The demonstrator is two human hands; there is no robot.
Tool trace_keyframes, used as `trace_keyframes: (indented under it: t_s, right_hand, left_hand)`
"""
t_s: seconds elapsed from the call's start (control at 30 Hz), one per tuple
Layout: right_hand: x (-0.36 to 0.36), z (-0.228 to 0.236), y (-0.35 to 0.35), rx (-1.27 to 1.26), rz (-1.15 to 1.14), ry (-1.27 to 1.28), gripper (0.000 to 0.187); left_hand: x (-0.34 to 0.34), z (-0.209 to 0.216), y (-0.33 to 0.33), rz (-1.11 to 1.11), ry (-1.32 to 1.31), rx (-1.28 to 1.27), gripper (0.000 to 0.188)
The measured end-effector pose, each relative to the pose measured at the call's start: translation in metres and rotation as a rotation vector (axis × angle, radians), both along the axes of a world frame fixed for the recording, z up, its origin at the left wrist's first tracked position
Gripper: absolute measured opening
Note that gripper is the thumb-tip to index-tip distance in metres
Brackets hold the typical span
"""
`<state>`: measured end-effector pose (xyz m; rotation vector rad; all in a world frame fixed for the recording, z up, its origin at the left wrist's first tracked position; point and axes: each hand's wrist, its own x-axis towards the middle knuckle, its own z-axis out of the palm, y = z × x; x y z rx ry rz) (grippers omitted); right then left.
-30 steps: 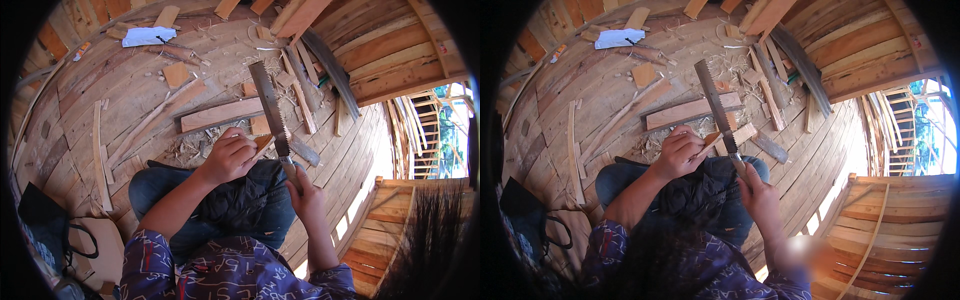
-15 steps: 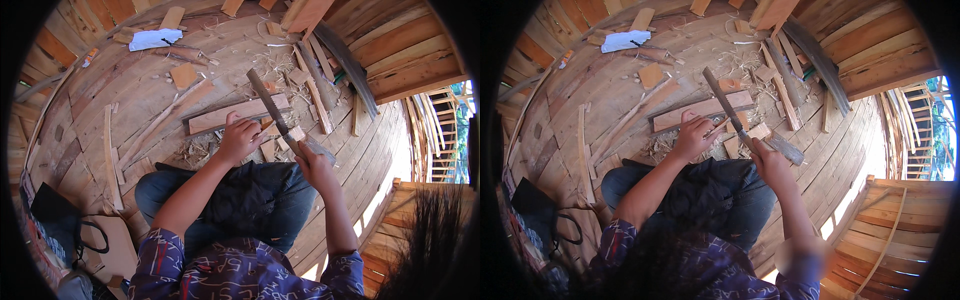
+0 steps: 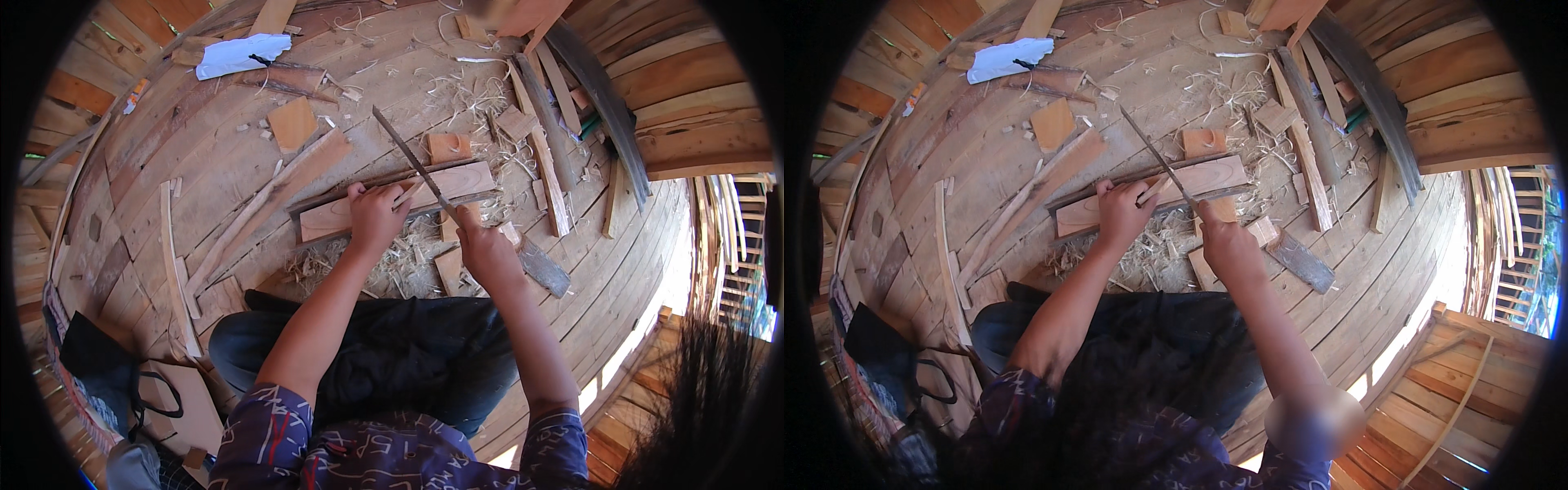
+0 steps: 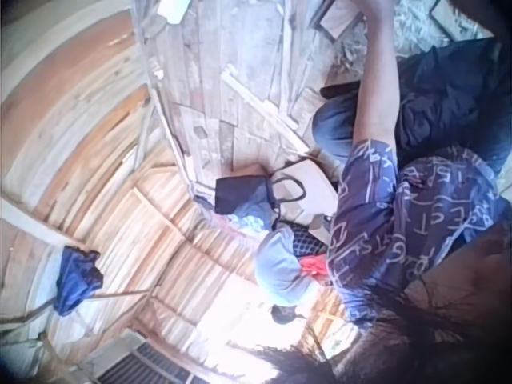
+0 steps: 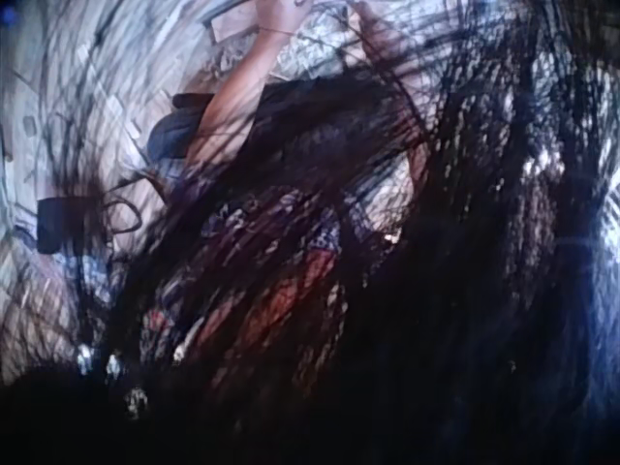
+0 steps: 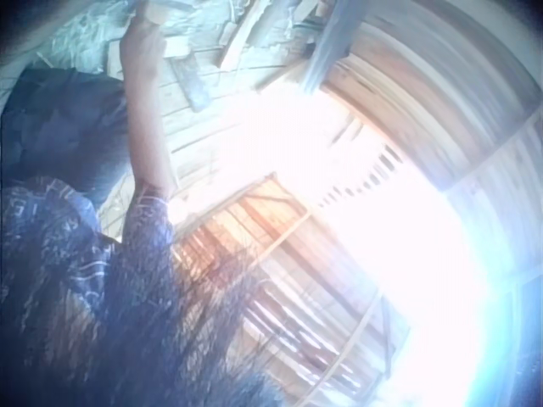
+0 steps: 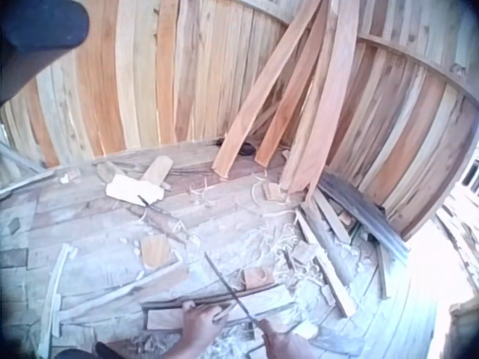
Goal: The person saws a small piece of wood with a hand saw while sitting on a wooden floor.
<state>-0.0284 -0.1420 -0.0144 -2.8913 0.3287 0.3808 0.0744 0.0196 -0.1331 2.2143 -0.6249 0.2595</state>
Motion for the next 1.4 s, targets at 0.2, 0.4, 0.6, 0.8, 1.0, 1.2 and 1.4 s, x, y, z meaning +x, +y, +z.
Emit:
trace_keyframes:
  t_s: [0.2,0.4,0.6,0.8,1.0,1.2,1.4]
  right_hand:
    - [0.001,0.002,-0.003,-0.038,0.008,0.047,0.021]
    - [0.000,0.018,0.004,-0.010,-0.098,0.098,0.021]
    - [0.006,0.014,-0.002,-0.071,-0.008,0.171,0.022]
    - [0.009,0.013,-0.005,-0.088,-0.011,0.165,0.023]
    - [0.013,0.022,0.003,-0.094,-0.038,0.182,0.023]
    - [0.019,0.014,0.002,-0.160,0.020,0.190,0.025]
    - [0.020,0.036,0.012,-0.180,-0.017,0.167,0.022]
  left_hand:
    - [0.002,0.004,-0.002,-0.014,-0.098,-0.038,0.018]
    - [0.008,0.016,-0.005,-0.003,-0.166,-0.131,0.017]
    - [0.004,-0.006,-0.007,-0.041,-0.054,-0.101,0.017]
    - [0.004,-0.006,-0.008,-0.043,-0.085,-0.122,0.017]
    - [0.002,0.001,-0.007,-0.020,-0.006,-0.164,0.019]
    - [0.002,-0.005,-0.008,0.004,0.040,-0.155,0.018]
    - [0.005,0.010,-0.008,0.023,-0.011,-0.253,0.018]
